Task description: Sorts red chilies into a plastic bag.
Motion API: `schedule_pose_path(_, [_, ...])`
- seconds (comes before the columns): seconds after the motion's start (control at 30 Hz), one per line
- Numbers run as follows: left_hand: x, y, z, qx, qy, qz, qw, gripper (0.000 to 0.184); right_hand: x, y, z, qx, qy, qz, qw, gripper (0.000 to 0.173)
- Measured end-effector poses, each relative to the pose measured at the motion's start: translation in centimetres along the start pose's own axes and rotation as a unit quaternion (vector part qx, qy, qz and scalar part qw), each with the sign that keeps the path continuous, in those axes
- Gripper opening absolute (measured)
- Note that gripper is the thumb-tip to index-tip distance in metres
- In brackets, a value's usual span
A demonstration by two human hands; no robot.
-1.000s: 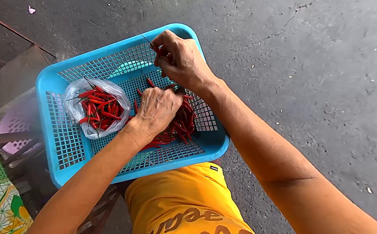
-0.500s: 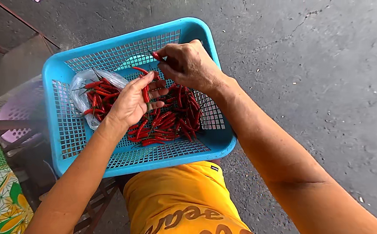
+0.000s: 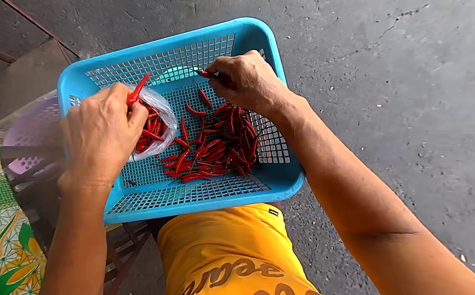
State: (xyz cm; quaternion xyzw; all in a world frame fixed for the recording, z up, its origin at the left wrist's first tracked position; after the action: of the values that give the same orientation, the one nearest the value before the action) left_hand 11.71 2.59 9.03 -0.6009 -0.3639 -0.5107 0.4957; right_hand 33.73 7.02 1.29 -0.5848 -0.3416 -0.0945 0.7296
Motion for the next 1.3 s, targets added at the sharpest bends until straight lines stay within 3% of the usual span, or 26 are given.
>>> schedule_pose_path(0.1, [-2.3,-2.1,0.0,0.032,-0.121,0.052,0.991,0.027,-0.1,0.0,0.1,0.004,-0.008,0.009,1.0,0.026])
schedule_pose_path(0.17, [-3.8,-2.1,0.5,0.023,-0.135,-0.004,0.991,0.028,-0.1,0.1,0.1,0.007,-0.006,0.01,1.0,0.026])
schedule_pose_path(0.3, [-6.3,-0.8,1.9,-0.038,-0.08,-0.132,0.987,0.042,-0.2,0.1,0.0,0.009,-0.003,0.014,1.0,0.025])
schedule_pose_path(0.4, [-6.9,-0.2,2.0,-0.057,-0.049,-0.148,0.986,0.046,-0.2,0.2,0.0,0.004,-0.014,0.01,1.0,0.025])
schedule_pose_path(0.53, [-3.5,-1.3,0.7,-0.035,0.073,-0.107,0.991,0.039,-0.8,0.6,0.0,-0.001,-0.048,-0.008,0.999,0.023])
schedule_pose_path(0.6, [-1.2,0.2,-0.8,-0.092,0.095,-0.115,0.985,0.031,-1.1,0.8,-0.1,-0.003,-0.066,-0.012,0.998,0.023])
schedule_pose_path(0.7, [-1.4,5.3,-3.5,-0.244,0.022,-0.13,0.961,0.02,-1.6,1.1,-0.2,-0.013,-0.102,-0.016,0.995,0.023])
schedule_pose_path(0.77, [-3.6,8.1,-4.7,-0.286,-0.031,-0.118,0.95,0.027,-2.0,1.4,-0.4,-0.025,-0.125,-0.016,0.992,0.023])
schedule_pose_path(0.87, [-6.3,10.2,-4.9,-0.279,-0.109,-0.079,0.951,0.036,-2.4,1.3,-0.7,-0.038,-0.145,-0.023,0.988,0.022])
schedule_pose_path(0.97, [-6.3,10.7,-4.2,-0.268,-0.18,-0.072,0.944,0.026,-2.4,1.2,-0.7,-0.045,-0.15,-0.031,0.987,0.02])
schedule_pose_path(1.07, [-5.6,10.2,-3.6,-0.264,-0.188,-0.09,0.942,0.02,-2.4,1.3,-0.8,-0.051,-0.142,-0.044,0.988,0.022])
schedule_pose_path(1.23, [-3.9,7.6,-3.5,-0.215,-0.242,-0.208,0.923,0.029,-3.0,1.6,-3.3,-0.077,-0.128,-0.04,0.988,0.02])
schedule_pose_path(1.3, [-2.6,6.4,-2.9,-0.201,-0.22,-0.28,0.913,0.029,-1.9,0.6,-3.5,-0.086,-0.139,-0.038,0.986,0.025])
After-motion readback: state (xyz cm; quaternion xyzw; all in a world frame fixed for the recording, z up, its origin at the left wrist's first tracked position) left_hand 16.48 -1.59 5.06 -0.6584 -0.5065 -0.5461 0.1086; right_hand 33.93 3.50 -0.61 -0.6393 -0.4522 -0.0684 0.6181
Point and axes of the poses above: each hand's wrist, its own z-axis towards the middle knuckle, its own x-axis out of the back of the hand, y = z × x, the point moved 7 cm from there along z, towards the middle knuckle, and after that the axes turned 15 degrees about z, right-handed, at the moved point
